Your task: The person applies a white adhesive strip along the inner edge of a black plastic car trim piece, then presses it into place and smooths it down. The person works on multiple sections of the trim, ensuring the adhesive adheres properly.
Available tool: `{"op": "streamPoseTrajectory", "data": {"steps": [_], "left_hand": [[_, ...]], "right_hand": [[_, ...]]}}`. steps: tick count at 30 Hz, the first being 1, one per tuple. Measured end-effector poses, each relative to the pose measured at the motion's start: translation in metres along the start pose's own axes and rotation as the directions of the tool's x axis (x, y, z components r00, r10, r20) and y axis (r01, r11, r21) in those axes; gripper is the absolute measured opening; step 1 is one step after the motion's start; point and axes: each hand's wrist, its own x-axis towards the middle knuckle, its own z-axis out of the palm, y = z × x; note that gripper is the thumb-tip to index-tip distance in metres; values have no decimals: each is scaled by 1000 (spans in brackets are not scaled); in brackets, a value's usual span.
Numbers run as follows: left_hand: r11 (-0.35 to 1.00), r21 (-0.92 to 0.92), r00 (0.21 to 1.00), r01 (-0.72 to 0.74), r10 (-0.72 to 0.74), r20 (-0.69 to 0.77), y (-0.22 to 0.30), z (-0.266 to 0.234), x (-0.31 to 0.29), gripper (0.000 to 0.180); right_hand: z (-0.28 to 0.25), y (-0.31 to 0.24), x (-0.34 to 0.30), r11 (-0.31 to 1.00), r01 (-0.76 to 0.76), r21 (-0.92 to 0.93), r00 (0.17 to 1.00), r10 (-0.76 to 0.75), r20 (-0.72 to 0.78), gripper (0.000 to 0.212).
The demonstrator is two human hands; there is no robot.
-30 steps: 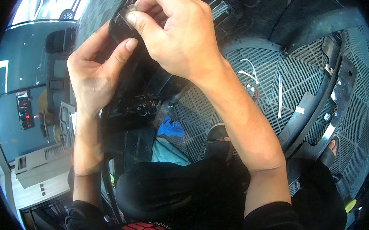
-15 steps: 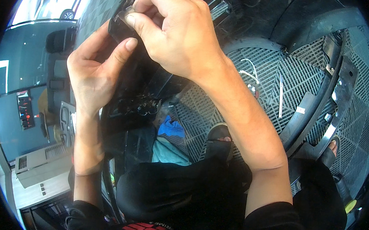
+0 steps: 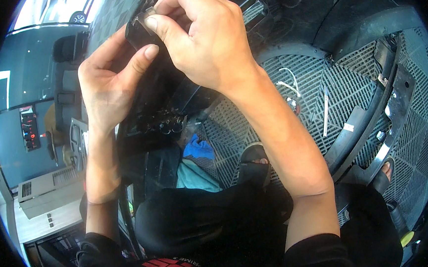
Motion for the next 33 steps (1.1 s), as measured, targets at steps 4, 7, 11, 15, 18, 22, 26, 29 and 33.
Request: {"op": "streamPoseTrajectory", "data": {"steps": [4,7,11,15,18,22,26,29,33], "left_hand": [[1000,-7,1000,6,-6,6,-2,-1,-1,46],[1000,18,1000,5,-6,17,2,-3,-1,46],[998,56,1000,-4,3,16,4,-2,-1,46],[998,57,1000,25,-26,9,4,-3,-1,45],[1000,12,1000,-1,1,18,1,-2,-1,45],[999,-18,999,29,-29,22,3,-2,0,45],[1000,-17,1000,23,-22,15,1,-2,-1,45],[999,6,999,33,-33,12,1,-3,0,45],[999,-2,999,48,-48,22,4,-3,0,45]], "right_hand": [[4,-1,-3,996,-66,66,997,69,-32,10],[7,-5,-6,983,-148,105,987,154,-46,10],[3,-8,-2,998,-50,-31,999,51,4,9],[-3,-7,2,991,17,-136,997,-6,75,9],[6,0,-9,969,-164,182,986,168,-4,9],[15,4,-12,886,-208,414,968,248,-46,11],[3,1,-4,999,-34,28,999,34,-1,10],[-4,-3,2,991,72,-110,994,-63,85,9],[0,-2,-2,997,-62,39,998,61,26,9]]}}
